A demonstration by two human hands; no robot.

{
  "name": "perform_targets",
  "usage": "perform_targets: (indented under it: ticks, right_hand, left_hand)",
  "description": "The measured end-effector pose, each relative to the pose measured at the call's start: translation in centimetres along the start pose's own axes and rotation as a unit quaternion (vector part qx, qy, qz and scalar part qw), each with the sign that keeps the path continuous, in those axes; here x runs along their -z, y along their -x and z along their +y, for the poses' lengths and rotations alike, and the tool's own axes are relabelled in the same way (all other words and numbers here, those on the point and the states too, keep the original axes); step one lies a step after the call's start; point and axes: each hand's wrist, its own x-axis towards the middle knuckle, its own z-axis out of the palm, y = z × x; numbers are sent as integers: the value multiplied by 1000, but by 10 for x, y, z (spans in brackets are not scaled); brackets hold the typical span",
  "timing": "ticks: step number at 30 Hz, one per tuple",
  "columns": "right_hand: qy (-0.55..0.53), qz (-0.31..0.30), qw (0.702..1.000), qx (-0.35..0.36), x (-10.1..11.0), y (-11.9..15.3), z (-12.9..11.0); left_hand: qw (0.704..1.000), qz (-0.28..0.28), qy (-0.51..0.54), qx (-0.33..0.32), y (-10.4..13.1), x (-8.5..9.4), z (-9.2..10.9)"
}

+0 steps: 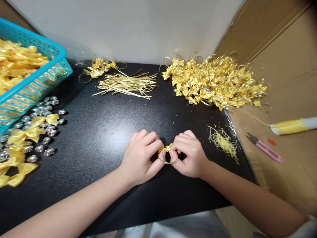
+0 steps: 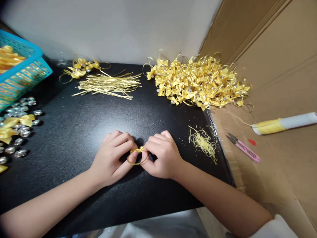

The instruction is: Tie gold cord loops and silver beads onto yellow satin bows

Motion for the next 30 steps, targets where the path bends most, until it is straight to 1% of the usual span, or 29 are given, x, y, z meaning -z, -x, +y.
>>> perform_targets:
  ticks: [5,11,14,20,25,30]
  right_hand:
    - [5,-14,1000,0,6,-1,2]
    - [42,-42,998,34,7,-1,6]
    - [47,-48,997,50,8,-2,6]
    - [49,-48,996,62,9,-4,7]
    - [43,-25,998,47,5,-3,7]
    - [46,-16,998,41,2,-3,7]
  left_hand:
    - [999,31,-26,-33,2,-2,-2]
    - [995,31,-66,-75,3,-2,-4]
    - [993,31,-75,-86,3,-2,-5]
    - [993,32,-79,-83,1,-3,-6]
    - [996,31,-52,-58,0,-3,-5]
    - [999,19,-30,-36,0,-4,-5]
